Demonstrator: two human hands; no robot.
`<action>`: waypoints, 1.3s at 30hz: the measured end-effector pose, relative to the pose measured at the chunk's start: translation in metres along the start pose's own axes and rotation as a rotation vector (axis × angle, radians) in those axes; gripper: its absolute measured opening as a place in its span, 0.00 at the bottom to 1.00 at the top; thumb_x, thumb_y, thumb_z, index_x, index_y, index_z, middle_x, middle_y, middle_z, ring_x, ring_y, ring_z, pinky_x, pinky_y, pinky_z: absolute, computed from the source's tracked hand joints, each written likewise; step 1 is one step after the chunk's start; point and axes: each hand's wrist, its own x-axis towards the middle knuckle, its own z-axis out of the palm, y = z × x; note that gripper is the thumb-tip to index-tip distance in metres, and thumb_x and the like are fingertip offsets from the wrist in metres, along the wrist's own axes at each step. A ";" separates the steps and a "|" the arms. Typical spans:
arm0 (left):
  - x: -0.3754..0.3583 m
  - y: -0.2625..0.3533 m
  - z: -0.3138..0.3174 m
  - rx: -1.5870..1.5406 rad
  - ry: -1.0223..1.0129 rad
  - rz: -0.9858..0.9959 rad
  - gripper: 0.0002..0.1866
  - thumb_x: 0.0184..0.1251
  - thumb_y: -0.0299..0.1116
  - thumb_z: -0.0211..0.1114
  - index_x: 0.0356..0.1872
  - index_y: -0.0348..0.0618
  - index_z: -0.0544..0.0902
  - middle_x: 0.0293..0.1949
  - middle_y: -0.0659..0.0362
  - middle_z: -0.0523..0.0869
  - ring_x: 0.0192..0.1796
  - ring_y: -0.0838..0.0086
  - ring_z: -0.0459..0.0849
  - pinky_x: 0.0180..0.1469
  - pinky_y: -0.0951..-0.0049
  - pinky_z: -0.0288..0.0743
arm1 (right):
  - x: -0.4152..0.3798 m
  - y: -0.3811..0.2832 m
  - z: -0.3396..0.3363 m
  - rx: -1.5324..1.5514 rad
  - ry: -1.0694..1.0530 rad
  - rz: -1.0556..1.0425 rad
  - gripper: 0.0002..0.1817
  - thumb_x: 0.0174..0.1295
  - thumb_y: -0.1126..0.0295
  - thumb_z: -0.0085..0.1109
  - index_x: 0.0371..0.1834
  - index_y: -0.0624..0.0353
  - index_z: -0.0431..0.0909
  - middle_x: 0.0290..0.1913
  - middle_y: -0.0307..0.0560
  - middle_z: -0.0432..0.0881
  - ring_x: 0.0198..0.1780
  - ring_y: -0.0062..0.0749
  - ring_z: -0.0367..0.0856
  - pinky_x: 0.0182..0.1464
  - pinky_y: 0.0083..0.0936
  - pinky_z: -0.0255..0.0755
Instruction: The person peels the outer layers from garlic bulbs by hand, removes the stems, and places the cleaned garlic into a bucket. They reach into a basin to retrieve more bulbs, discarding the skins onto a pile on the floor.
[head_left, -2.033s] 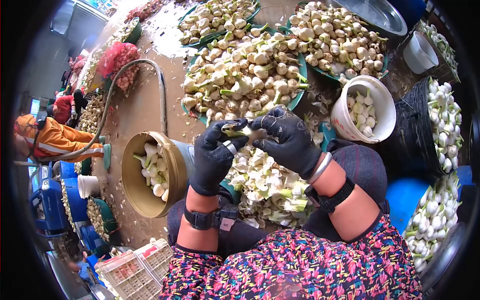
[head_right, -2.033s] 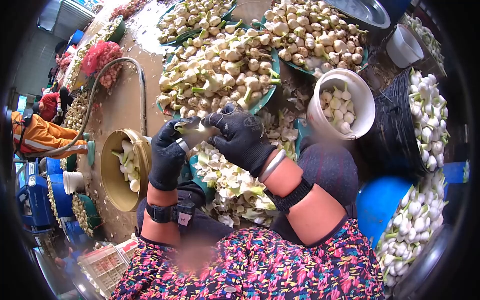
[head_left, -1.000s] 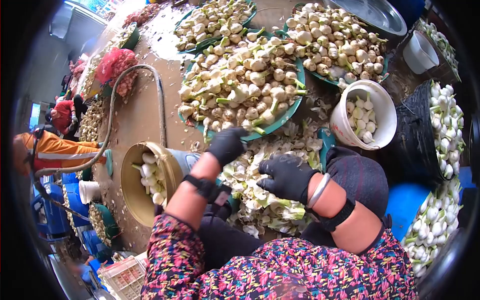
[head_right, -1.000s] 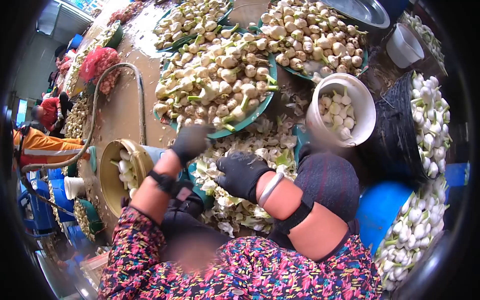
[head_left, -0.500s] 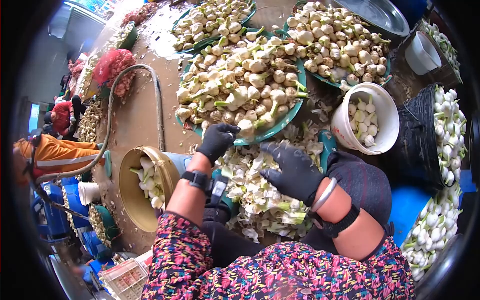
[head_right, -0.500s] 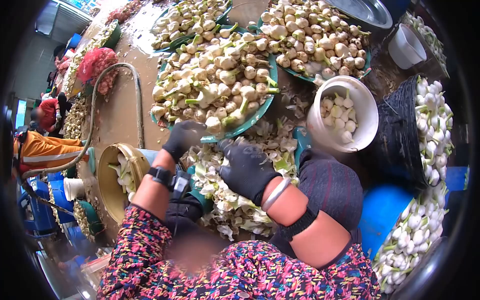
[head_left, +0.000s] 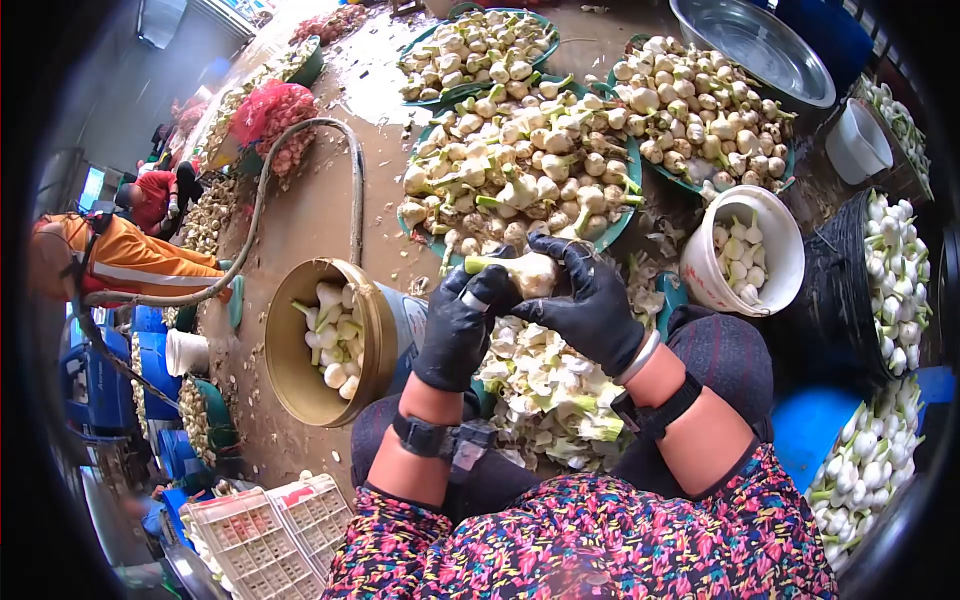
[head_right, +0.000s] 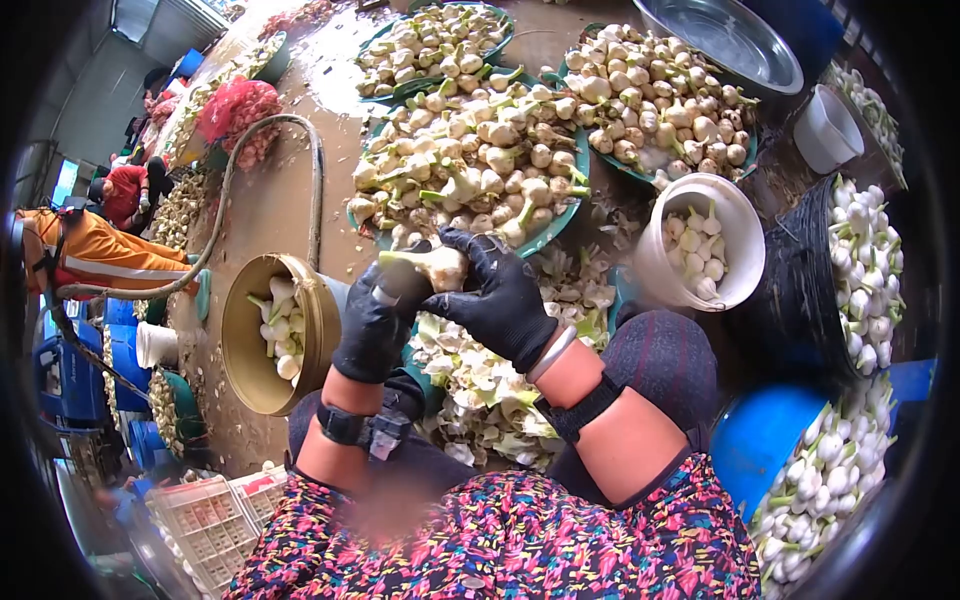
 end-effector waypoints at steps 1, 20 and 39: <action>0.000 -0.003 0.000 -0.001 0.000 -0.003 0.15 0.64 0.33 0.60 0.47 0.34 0.76 0.35 0.58 0.82 0.36 0.75 0.82 0.41 0.75 0.76 | 0.001 0.004 -0.002 -0.136 -0.018 -0.087 0.35 0.46 0.78 0.69 0.59 0.67 0.63 0.49 0.46 0.76 0.49 0.27 0.76 0.52 0.23 0.73; 0.005 0.008 0.007 -0.051 0.042 -0.177 0.14 0.58 0.24 0.59 0.45 0.32 0.78 0.40 0.57 0.83 0.39 0.76 0.81 0.43 0.79 0.74 | -0.005 0.010 -0.003 0.322 0.075 0.359 0.25 0.58 0.72 0.59 0.58 0.67 0.64 0.43 0.46 0.78 0.41 0.25 0.79 0.43 0.21 0.77; 0.001 0.023 -0.003 -0.407 -0.112 -0.298 0.23 0.58 0.25 0.58 0.57 0.33 0.70 0.45 0.55 0.81 0.43 0.74 0.80 0.47 0.74 0.74 | 0.005 -0.002 -0.019 0.737 -0.162 0.867 0.15 0.62 0.59 0.55 0.45 0.57 0.72 0.35 0.41 0.77 0.37 0.29 0.79 0.39 0.28 0.78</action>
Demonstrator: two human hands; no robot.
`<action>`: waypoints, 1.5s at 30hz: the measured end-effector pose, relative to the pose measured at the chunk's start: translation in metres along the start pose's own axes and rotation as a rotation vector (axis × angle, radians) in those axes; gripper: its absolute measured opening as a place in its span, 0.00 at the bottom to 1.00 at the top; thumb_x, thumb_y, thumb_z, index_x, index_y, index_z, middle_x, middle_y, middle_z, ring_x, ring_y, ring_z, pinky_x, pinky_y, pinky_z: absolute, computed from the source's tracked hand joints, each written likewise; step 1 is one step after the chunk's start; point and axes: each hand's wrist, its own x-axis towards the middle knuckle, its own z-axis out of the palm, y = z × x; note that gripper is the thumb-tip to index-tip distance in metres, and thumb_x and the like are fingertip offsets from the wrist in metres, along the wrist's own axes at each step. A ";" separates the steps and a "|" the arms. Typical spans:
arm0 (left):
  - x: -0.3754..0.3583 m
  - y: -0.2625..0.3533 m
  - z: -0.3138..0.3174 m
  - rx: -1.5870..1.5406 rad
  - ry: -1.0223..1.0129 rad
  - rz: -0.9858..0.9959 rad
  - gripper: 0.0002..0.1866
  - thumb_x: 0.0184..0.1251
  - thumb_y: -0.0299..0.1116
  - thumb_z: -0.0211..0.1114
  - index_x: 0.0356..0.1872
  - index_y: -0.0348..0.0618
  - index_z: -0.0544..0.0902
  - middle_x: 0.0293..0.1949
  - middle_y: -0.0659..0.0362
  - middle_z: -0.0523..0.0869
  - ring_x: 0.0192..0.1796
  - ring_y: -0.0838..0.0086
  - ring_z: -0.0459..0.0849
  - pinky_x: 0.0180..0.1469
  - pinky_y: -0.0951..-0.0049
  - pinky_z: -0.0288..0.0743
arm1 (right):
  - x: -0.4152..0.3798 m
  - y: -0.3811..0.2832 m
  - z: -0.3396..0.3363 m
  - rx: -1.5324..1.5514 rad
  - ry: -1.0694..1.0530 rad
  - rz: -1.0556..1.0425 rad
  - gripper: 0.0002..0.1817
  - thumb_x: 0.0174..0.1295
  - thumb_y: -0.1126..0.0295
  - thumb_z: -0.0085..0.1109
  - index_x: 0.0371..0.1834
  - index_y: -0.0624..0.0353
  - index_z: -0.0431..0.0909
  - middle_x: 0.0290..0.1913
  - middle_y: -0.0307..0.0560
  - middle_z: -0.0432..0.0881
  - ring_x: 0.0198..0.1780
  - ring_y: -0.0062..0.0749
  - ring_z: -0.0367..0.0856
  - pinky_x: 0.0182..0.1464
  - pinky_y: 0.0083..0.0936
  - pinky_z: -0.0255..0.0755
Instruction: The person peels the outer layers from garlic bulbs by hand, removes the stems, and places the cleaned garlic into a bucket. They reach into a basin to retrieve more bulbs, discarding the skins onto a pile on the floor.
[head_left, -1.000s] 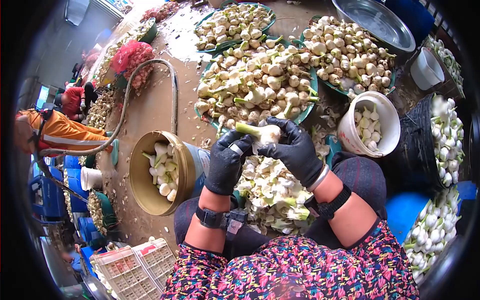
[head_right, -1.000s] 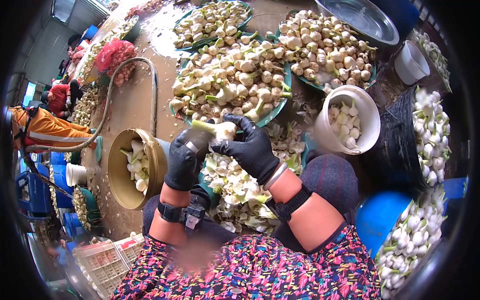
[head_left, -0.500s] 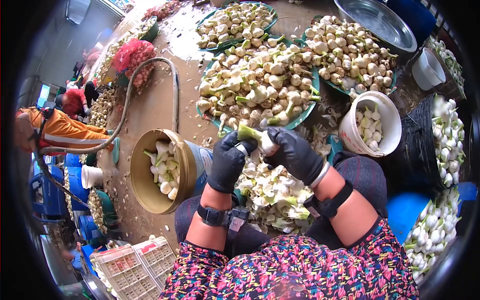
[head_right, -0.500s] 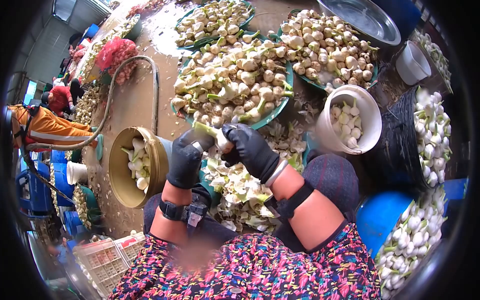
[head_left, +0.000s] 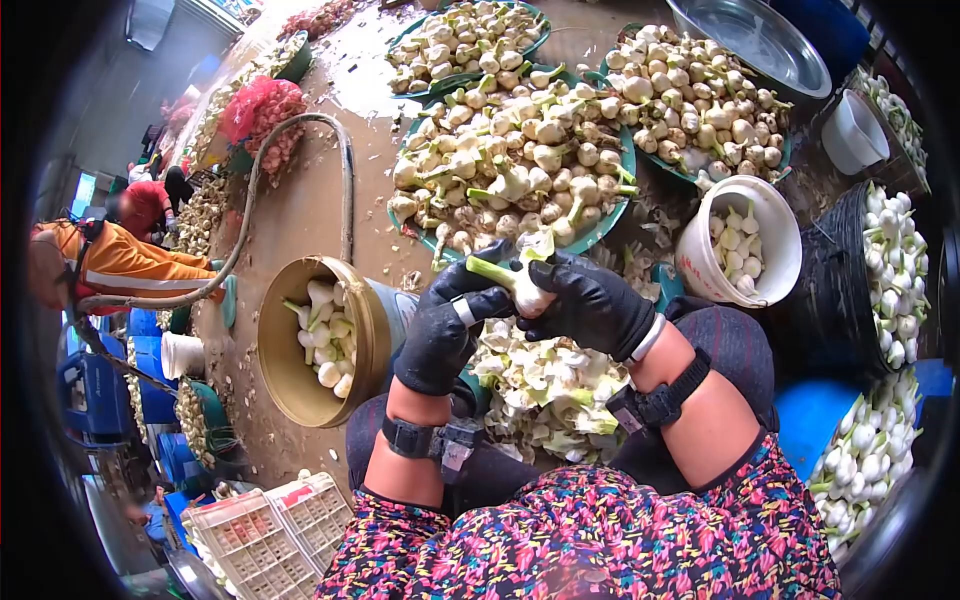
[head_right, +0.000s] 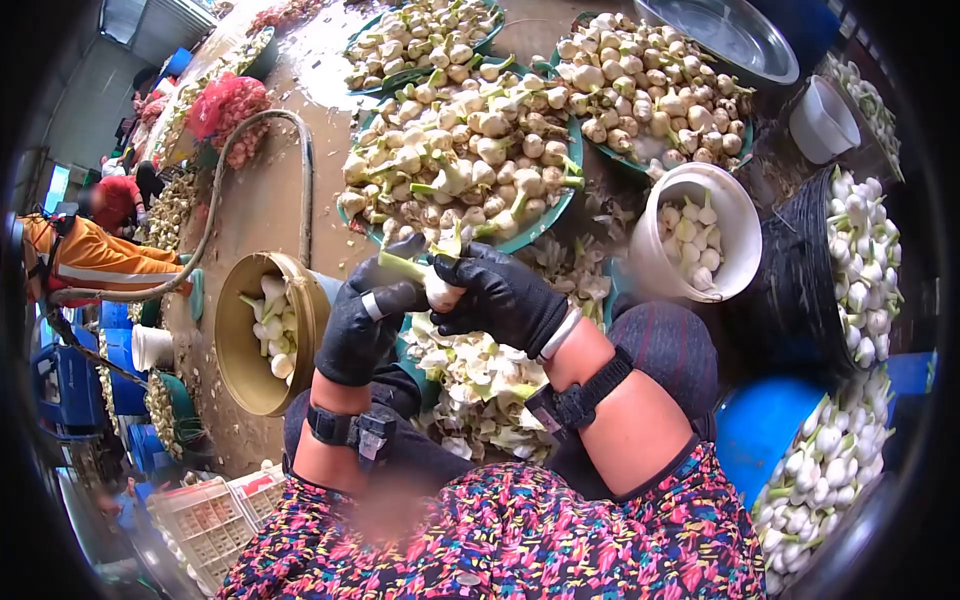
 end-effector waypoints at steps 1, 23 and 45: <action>0.000 -0.002 -0.001 -0.003 0.001 -0.004 0.23 0.58 0.25 0.58 0.57 0.33 0.70 0.45 0.55 0.81 0.43 0.74 0.80 0.47 0.74 0.74 | -0.002 -0.001 0.004 0.007 0.027 -0.025 0.15 0.62 0.60 0.55 0.47 0.57 0.72 0.35 0.41 0.77 0.38 0.30 0.80 0.39 0.29 0.78; 0.007 -0.003 -0.003 -0.078 0.115 0.131 0.16 0.60 0.22 0.54 0.51 0.31 0.73 0.47 0.52 0.79 0.46 0.69 0.80 0.51 0.70 0.75 | -0.002 0.006 0.006 -0.474 0.262 -0.595 0.21 0.50 0.76 0.65 0.49 0.63 0.73 0.40 0.42 0.79 0.40 0.20 0.78 0.44 0.20 0.75; 0.007 -0.009 0.012 0.157 0.163 0.247 0.14 0.56 0.17 0.59 0.45 0.36 0.76 0.51 0.53 0.78 0.53 0.70 0.77 0.57 0.72 0.70 | 0.006 0.009 0.007 -0.343 0.294 -0.496 0.14 0.56 0.75 0.61 0.46 0.62 0.73 0.35 0.39 0.79 0.32 0.18 0.76 0.35 0.17 0.74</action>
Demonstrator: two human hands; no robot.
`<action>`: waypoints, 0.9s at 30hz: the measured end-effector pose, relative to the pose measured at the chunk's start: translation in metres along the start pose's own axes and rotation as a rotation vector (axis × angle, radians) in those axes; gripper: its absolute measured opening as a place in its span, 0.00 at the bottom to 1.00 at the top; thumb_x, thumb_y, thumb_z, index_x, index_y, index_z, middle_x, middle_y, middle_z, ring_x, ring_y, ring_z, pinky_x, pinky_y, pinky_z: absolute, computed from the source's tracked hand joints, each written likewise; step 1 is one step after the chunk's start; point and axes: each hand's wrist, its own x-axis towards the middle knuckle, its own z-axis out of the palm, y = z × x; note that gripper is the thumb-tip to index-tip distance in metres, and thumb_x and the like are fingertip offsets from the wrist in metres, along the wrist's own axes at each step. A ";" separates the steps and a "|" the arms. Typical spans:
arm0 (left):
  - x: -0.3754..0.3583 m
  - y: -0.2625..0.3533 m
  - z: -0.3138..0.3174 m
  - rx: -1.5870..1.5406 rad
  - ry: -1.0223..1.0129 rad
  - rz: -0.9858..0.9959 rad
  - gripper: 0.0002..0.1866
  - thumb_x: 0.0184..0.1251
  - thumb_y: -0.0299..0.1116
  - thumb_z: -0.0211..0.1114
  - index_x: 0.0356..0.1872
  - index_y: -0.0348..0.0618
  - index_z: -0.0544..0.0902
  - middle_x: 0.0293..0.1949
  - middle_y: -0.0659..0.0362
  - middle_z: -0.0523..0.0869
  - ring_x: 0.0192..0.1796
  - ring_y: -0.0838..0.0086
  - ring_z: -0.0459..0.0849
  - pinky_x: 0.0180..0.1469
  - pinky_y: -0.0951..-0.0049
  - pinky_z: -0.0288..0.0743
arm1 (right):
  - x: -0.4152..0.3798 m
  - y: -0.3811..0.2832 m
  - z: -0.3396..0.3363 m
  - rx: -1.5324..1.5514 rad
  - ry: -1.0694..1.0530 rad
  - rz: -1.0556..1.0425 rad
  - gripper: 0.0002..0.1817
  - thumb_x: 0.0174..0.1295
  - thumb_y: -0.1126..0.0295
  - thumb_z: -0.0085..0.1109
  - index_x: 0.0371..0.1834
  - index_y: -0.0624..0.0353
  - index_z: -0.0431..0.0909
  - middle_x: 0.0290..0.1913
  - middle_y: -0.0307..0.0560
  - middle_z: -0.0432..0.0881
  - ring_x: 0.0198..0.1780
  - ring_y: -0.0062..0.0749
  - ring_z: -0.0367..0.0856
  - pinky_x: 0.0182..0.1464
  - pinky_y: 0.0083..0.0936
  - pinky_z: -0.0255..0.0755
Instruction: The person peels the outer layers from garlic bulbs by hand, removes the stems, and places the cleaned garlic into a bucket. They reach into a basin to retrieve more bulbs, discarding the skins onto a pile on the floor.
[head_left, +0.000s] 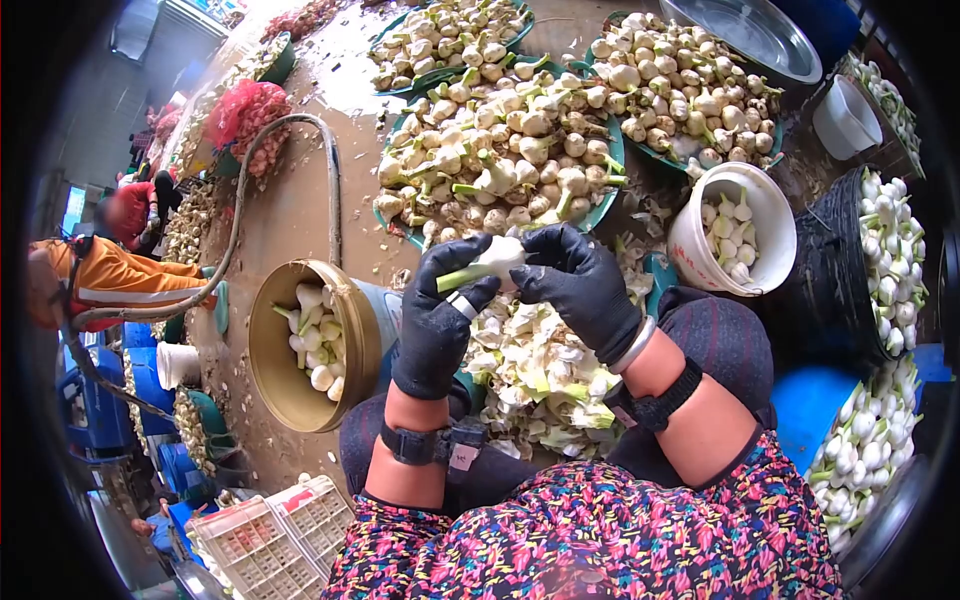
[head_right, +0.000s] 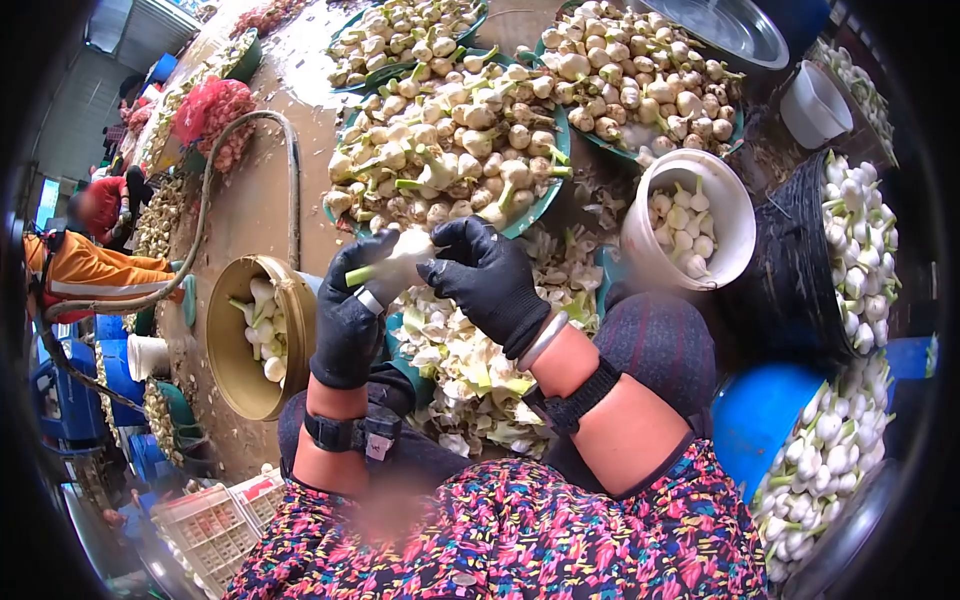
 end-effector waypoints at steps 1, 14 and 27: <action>0.000 0.002 0.004 0.085 0.034 -0.004 0.14 0.57 0.17 0.59 0.45 0.36 0.76 0.51 0.53 0.78 0.53 0.71 0.77 0.56 0.72 0.71 | 0.001 0.006 -0.001 -0.060 -0.016 -0.129 0.14 0.57 0.76 0.59 0.47 0.62 0.73 0.37 0.40 0.79 0.36 0.20 0.78 0.37 0.18 0.75; -0.002 -0.007 -0.002 0.027 0.087 -0.081 0.12 0.56 0.19 0.61 0.43 0.35 0.77 0.47 0.54 0.80 0.49 0.73 0.79 0.52 0.75 0.73 | -0.002 0.001 -0.004 -0.643 0.072 -0.415 0.07 0.54 0.70 0.59 0.34 0.60 0.76 0.28 0.49 0.79 0.27 0.34 0.78 0.32 0.26 0.71; -0.003 0.001 -0.002 -0.075 0.079 -0.095 0.17 0.49 0.16 0.61 0.43 0.37 0.76 0.46 0.54 0.80 0.50 0.71 0.78 0.54 0.72 0.72 | -0.001 -0.012 -0.005 -0.082 0.012 0.047 0.06 0.58 0.73 0.54 0.36 0.63 0.75 0.27 0.39 0.79 0.27 0.17 0.76 0.31 0.15 0.73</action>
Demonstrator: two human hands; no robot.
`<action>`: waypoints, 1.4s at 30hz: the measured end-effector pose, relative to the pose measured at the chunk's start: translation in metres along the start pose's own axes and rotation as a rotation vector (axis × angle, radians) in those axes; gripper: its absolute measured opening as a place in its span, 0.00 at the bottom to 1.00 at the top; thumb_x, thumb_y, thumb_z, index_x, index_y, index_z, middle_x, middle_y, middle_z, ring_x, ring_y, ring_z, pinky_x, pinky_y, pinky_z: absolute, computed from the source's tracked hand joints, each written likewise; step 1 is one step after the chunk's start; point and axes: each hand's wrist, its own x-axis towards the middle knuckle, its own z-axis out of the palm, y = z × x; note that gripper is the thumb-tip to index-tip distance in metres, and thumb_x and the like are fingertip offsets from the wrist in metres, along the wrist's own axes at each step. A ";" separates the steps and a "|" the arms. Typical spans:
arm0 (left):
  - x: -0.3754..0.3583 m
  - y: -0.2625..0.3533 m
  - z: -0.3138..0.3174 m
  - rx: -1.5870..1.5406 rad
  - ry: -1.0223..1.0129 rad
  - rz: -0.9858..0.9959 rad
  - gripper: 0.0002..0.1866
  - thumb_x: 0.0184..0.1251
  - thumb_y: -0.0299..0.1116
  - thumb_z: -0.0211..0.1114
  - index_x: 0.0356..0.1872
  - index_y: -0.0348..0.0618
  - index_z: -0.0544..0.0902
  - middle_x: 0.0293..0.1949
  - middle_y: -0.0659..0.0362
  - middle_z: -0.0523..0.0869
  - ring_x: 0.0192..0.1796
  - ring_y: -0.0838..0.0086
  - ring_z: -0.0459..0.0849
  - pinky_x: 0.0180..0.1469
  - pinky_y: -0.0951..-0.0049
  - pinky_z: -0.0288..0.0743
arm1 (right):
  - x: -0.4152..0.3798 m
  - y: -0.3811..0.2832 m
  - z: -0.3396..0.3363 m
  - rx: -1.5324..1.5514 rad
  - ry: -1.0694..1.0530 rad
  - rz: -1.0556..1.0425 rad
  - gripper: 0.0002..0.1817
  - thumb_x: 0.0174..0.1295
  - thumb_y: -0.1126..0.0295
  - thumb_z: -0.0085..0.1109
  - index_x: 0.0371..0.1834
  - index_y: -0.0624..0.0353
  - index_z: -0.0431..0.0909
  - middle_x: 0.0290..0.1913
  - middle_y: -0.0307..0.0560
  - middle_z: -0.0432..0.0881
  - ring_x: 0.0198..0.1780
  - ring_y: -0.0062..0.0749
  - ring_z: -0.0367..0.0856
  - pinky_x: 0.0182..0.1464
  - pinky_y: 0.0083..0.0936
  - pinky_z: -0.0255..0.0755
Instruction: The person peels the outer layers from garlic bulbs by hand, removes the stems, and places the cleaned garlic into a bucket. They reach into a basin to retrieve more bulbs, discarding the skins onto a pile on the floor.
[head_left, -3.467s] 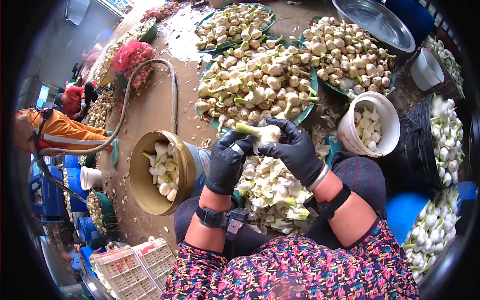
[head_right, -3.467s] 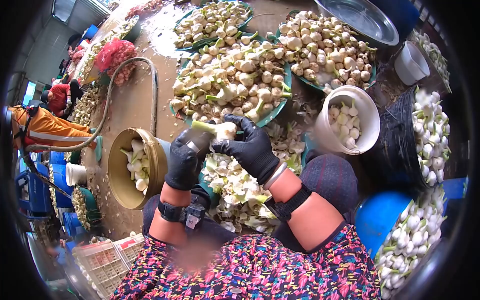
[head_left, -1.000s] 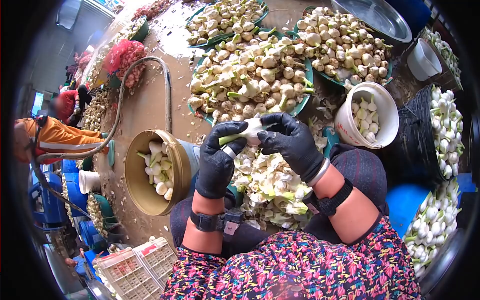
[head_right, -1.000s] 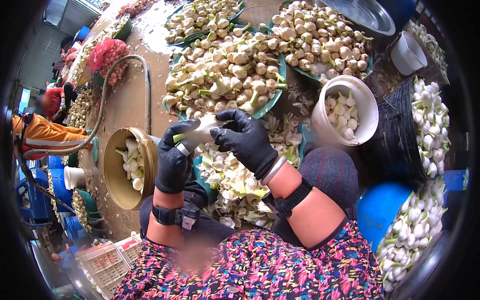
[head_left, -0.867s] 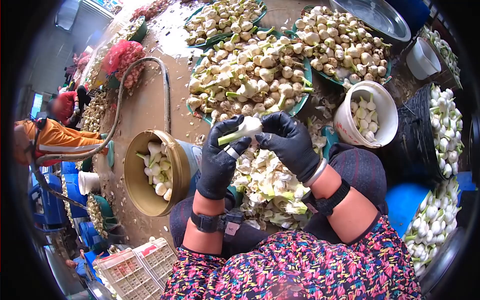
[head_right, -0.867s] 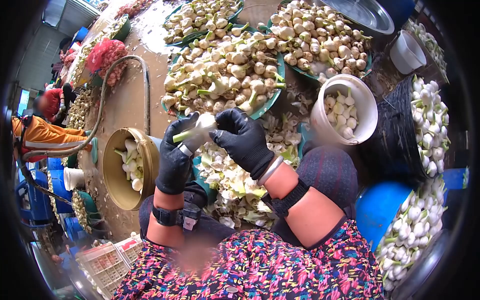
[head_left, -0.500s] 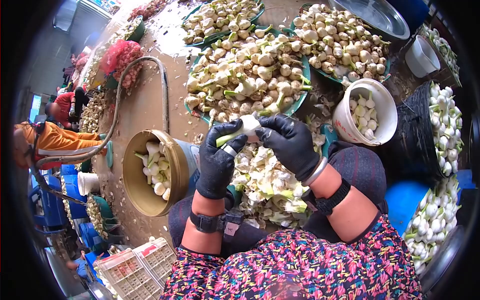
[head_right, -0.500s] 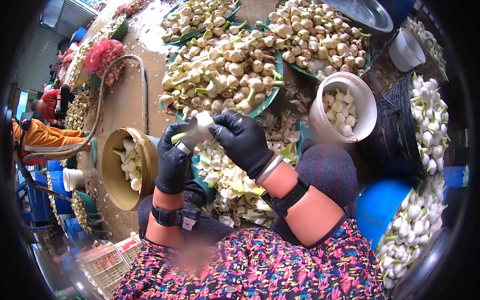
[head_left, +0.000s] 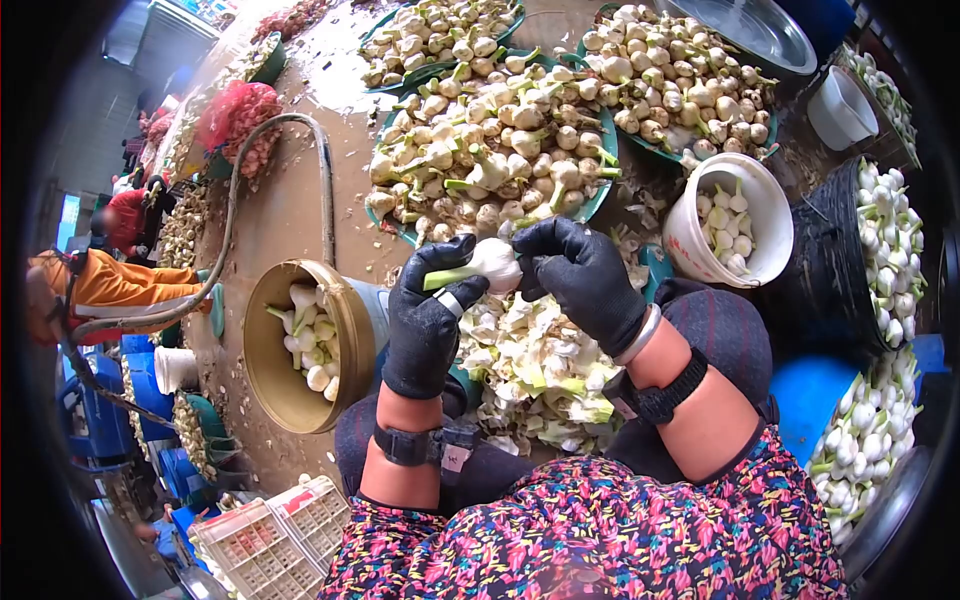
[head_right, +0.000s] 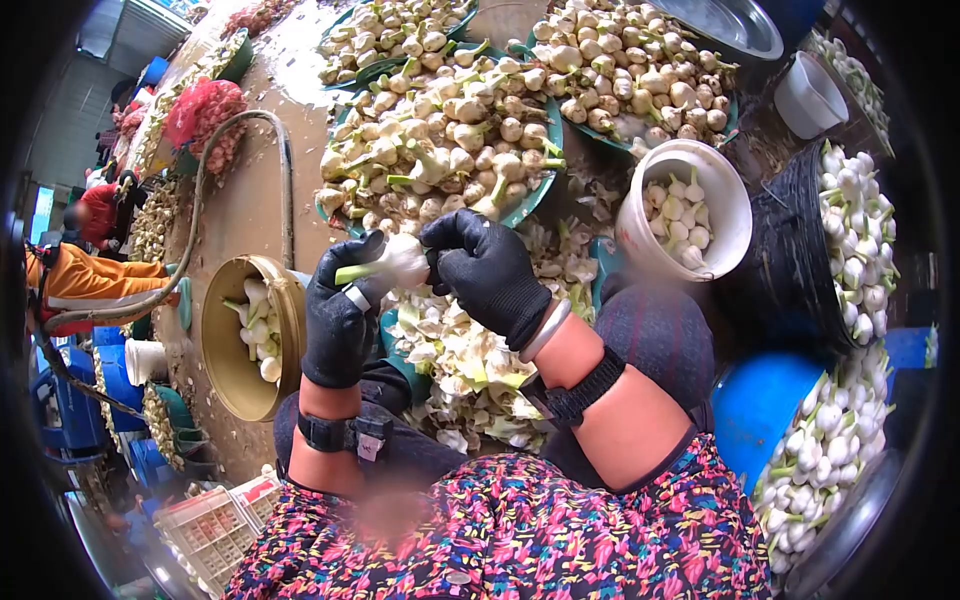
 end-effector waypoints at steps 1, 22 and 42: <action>0.001 -0.001 -0.002 0.026 -0.004 -0.008 0.18 0.47 0.17 0.60 0.44 0.38 0.75 0.47 0.53 0.79 0.49 0.69 0.78 0.52 0.73 0.73 | 0.001 0.002 0.000 -0.006 -0.025 -0.044 0.07 0.57 0.73 0.54 0.38 0.63 0.75 0.28 0.39 0.79 0.28 0.17 0.76 0.31 0.15 0.74; -0.003 -0.007 0.006 0.029 -0.032 0.071 0.14 0.48 0.12 0.58 0.38 0.36 0.78 0.39 0.58 0.81 0.45 0.71 0.79 0.60 0.67 0.69 | 0.001 0.013 0.001 -0.578 0.135 -0.104 0.05 0.50 0.71 0.51 0.25 0.61 0.73 0.23 0.56 0.76 0.27 0.50 0.77 0.33 0.35 0.71; 0.004 -0.018 0.006 0.339 0.056 0.120 0.09 0.57 0.21 0.63 0.39 0.36 0.78 0.44 0.53 0.82 0.46 0.73 0.80 0.52 0.74 0.72 | -0.011 0.009 0.010 -0.823 0.183 -0.231 0.08 0.50 0.68 0.53 0.25 0.62 0.73 0.24 0.55 0.76 0.32 0.53 0.77 0.35 0.43 0.70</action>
